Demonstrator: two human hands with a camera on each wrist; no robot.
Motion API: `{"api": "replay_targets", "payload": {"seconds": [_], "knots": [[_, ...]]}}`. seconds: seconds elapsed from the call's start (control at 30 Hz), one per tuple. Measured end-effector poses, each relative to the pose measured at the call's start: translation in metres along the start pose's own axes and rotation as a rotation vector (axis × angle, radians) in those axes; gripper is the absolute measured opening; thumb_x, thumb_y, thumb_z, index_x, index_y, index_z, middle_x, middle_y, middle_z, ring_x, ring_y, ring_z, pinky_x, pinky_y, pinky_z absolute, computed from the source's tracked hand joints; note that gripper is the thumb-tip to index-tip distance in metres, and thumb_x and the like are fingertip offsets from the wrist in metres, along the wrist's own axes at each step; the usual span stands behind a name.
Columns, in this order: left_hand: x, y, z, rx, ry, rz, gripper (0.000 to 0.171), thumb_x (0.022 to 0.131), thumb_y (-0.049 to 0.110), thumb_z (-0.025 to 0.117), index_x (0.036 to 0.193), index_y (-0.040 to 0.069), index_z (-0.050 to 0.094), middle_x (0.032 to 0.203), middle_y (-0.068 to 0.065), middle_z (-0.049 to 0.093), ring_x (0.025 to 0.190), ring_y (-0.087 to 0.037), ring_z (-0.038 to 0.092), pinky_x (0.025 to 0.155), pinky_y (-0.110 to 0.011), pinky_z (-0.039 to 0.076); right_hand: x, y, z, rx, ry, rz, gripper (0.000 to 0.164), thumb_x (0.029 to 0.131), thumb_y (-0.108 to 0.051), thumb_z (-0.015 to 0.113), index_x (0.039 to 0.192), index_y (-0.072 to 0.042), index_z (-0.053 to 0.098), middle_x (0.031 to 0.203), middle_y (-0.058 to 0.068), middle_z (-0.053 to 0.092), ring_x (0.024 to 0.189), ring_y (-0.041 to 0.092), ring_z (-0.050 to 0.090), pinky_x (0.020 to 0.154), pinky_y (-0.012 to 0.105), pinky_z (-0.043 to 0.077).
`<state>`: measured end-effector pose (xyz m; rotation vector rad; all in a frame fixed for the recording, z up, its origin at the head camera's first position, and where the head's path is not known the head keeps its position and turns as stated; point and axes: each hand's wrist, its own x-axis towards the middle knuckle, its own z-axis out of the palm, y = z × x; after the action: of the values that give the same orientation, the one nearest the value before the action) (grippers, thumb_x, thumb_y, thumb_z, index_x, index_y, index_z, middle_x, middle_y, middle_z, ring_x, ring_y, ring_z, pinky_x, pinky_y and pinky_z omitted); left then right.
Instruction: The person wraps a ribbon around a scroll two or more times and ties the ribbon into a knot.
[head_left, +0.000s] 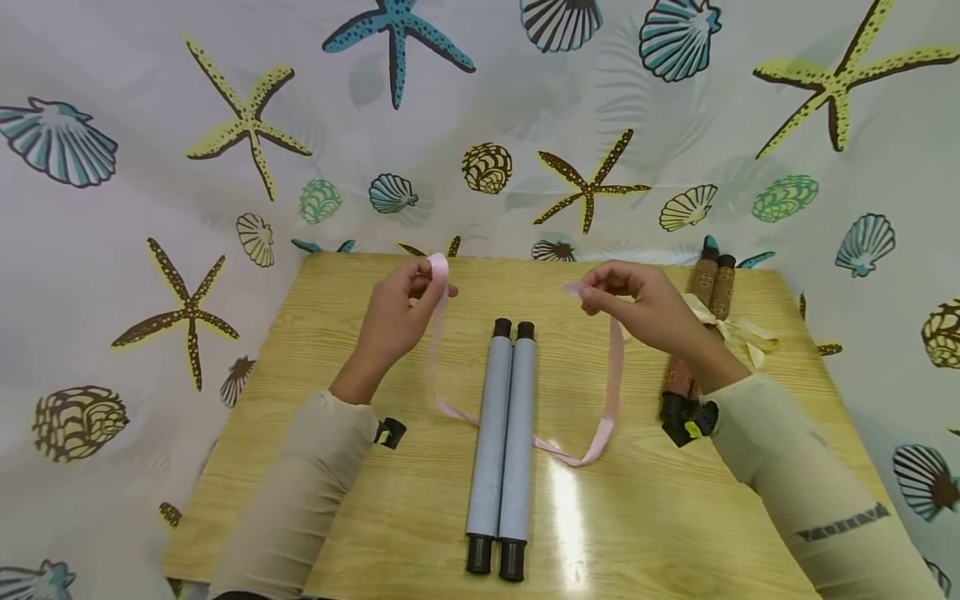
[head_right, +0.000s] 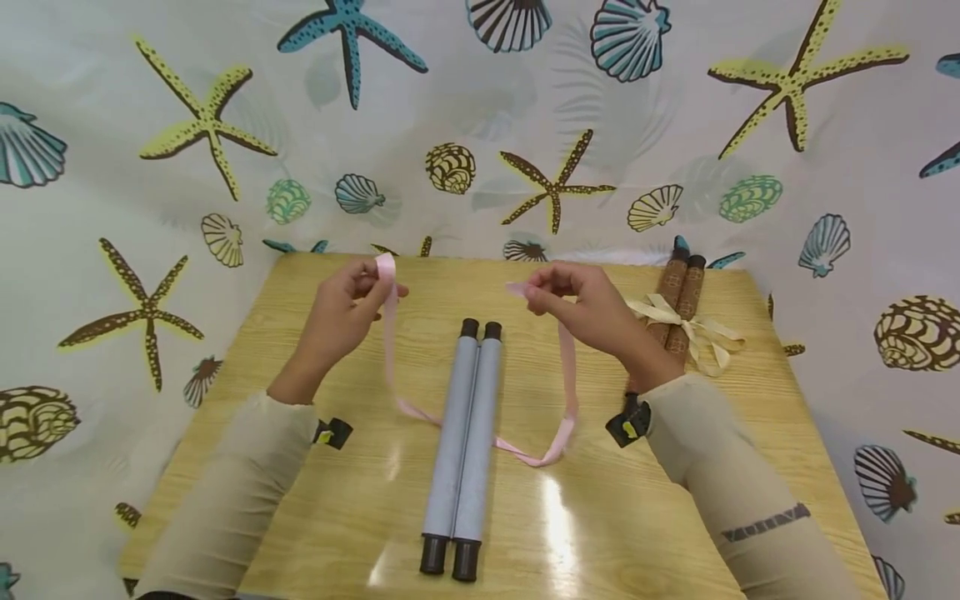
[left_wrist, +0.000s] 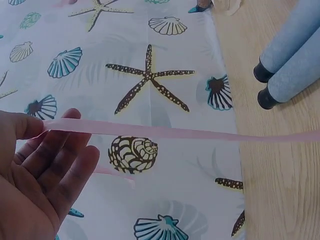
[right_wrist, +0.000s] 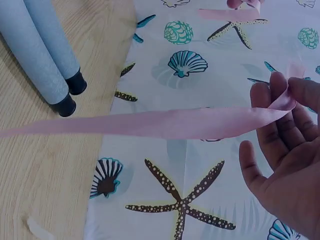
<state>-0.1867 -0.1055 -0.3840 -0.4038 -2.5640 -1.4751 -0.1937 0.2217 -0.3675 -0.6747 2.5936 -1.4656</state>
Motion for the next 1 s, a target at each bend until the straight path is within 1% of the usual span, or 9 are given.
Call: {"api": "replay_targets", "payload": {"seconds": [0.1,0.2,0.33,0.5,0.63,0.67,0.8,0.9,1.0], "knots": [[0.000,0.006,0.010,-0.011,-0.029,0.017,0.020,0.105,0.023,0.053,0.104,0.005,0.060,0.102,-0.012,0.078,0.092,-0.026,0.071,0.057,-0.024,0.037,0.011,-0.003,0.008,0.052,-0.039,-0.005,0.021,0.103,-0.021,0.056,0.110,-0.003,0.065,0.087,-0.006,0.073,0.084,0.010,0.069,0.079,0.021,0.053],[-0.001,0.011,0.019,-0.011,-0.058,0.045,0.019,0.105,0.022,0.053,0.108,0.005,0.061,0.097,-0.011,0.078,0.090,-0.025,0.071,0.058,-0.023,0.038,0.017,-0.004,0.016,0.091,-0.056,0.005,0.022,0.103,-0.020,0.056,0.111,-0.001,0.064,0.079,-0.010,0.071,0.077,0.010,0.068,0.075,0.023,0.055],[-0.002,0.015,0.031,-0.018,-0.096,0.080,0.019,0.105,0.020,0.053,0.112,0.005,0.061,0.093,-0.010,0.078,0.085,-0.024,0.072,0.062,-0.026,0.042,0.021,-0.001,0.027,0.113,-0.046,0.010,0.021,0.102,-0.017,0.058,0.110,0.001,0.064,0.071,-0.005,0.067,0.065,0.014,0.065,0.066,0.030,0.057],[-0.001,0.021,0.044,-0.061,-0.153,0.110,0.018,0.104,0.017,0.055,0.116,0.005,0.059,0.092,-0.012,0.077,0.080,-0.026,0.071,0.062,-0.026,0.043,0.026,0.005,0.041,0.141,-0.047,0.091,0.022,0.101,-0.019,0.060,0.106,0.002,0.066,0.067,0.000,0.062,0.055,0.013,0.058,0.059,0.030,0.054],[0.001,0.025,0.053,-0.052,-0.210,0.144,0.023,0.103,0.016,0.055,0.124,0.005,0.056,0.094,-0.011,0.078,0.071,-0.021,0.067,0.058,-0.023,0.040,0.031,0.005,0.051,0.200,-0.070,0.160,0.024,0.101,-0.020,0.060,0.107,0.003,0.066,0.060,-0.003,0.055,0.051,0.010,0.050,0.055,0.027,0.047],[0.001,0.026,0.055,-0.049,-0.225,0.156,0.024,0.103,0.015,0.054,0.125,0.005,0.055,0.093,-0.010,0.078,0.070,-0.017,0.066,0.057,-0.022,0.039,0.033,0.005,0.052,0.224,-0.072,0.167,0.024,0.101,-0.019,0.059,0.106,0.003,0.066,0.059,-0.004,0.053,0.051,0.009,0.048,0.055,0.027,0.045],[0.001,0.028,0.062,-0.063,-0.272,0.197,0.021,0.103,0.014,0.054,0.122,0.004,0.052,0.088,-0.010,0.077,0.061,-0.009,0.060,0.055,-0.021,0.035,0.036,0.001,0.054,0.321,-0.067,0.188,0.021,0.103,-0.015,0.054,0.103,0.003,0.064,0.061,-0.005,0.050,0.056,0.008,0.045,0.058,0.024,0.043],[0.002,0.028,0.064,-0.081,-0.286,0.215,0.019,0.103,0.013,0.054,0.118,0.004,0.049,0.087,-0.012,0.077,0.060,-0.006,0.058,0.056,-0.021,0.037,0.035,-0.004,0.052,0.397,-0.080,0.167,0.020,0.104,-0.014,0.050,0.094,-0.005,0.065,0.065,-0.004,0.050,0.063,0.010,0.046,0.066,0.025,0.043],[0.002,0.028,0.064,-0.085,-0.289,0.208,0.017,0.103,0.012,0.054,0.115,0.004,0.046,0.087,-0.014,0.077,0.056,-0.008,0.053,0.056,-0.021,0.038,0.035,-0.005,0.051,0.478,-0.100,0.134,0.026,0.103,-0.012,0.046,0.087,-0.013,0.066,0.066,-0.003,0.049,0.066,0.012,0.046,0.075,0.028,0.042]]}}
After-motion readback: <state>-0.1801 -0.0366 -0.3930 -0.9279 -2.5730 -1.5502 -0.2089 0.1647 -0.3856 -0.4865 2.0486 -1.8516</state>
